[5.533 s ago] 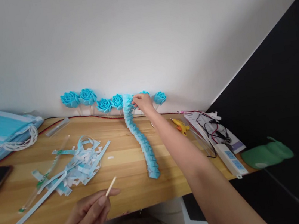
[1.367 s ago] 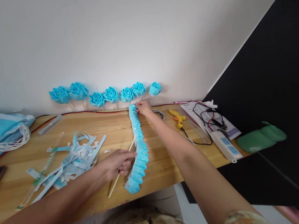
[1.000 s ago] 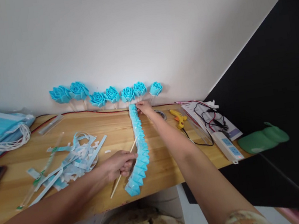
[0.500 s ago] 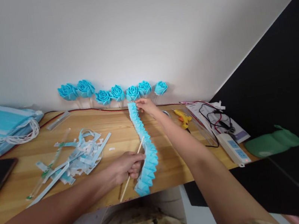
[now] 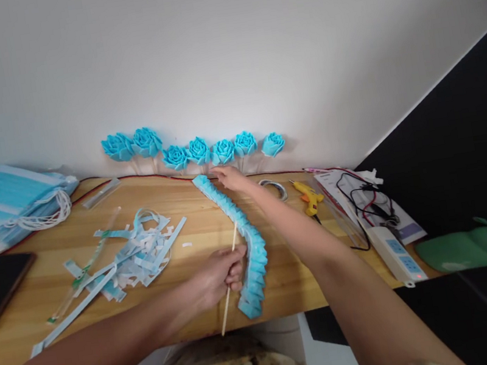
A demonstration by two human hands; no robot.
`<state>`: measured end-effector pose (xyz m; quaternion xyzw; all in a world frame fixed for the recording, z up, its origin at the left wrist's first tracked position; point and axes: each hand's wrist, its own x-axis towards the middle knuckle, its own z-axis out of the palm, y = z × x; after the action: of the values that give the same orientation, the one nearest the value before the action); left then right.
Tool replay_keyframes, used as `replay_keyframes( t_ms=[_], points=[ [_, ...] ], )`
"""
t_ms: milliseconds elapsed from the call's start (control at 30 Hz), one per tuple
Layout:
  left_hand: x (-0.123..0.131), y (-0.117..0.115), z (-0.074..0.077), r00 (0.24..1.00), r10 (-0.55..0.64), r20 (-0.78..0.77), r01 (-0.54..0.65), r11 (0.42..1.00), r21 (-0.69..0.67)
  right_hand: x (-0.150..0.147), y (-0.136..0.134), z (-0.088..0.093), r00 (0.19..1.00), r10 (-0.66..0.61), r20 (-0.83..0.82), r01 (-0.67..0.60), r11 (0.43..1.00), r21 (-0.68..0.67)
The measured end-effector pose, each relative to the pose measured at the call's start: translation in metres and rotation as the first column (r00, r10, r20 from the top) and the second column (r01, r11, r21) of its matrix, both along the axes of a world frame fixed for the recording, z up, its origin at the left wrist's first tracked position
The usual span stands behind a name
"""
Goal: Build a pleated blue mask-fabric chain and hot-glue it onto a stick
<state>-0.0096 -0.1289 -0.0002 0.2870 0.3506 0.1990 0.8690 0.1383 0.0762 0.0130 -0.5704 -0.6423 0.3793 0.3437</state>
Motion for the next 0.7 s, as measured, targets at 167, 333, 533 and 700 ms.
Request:
replay_keyframes(
  t_ms=[167, 333, 533, 700],
  points=[
    [-0.042, -0.01, 0.015, 0.992, 0.054, -0.11, -0.043, 0.994, 0.104, 0.037, -0.045, 0.017, 0.995, 0.025, 0.099, -0.029, 0.999, 0.041],
    [-0.106, 0.027, 0.043, 0.771, 0.294, -0.566, 0.337, 0.565, 0.753, 0.07, -0.133, 0.034, 0.939, 0.003, 0.345, -0.083, 0.973, 0.217],
    [-0.101, 0.047, 0.021, 0.285, 0.495, -0.821, 0.875, 0.215, 0.434, 0.042, -0.245, 0.017, 0.873, -0.12, 0.474, -0.075, 0.925, 0.371],
    [-0.113, 0.048, 0.01, 0.194, 0.601, -0.775, 0.889, 0.226, 0.398, 0.005, -0.308, -0.022, 0.828, -0.154, 0.539, -0.109, 0.899, 0.425]
  ],
)
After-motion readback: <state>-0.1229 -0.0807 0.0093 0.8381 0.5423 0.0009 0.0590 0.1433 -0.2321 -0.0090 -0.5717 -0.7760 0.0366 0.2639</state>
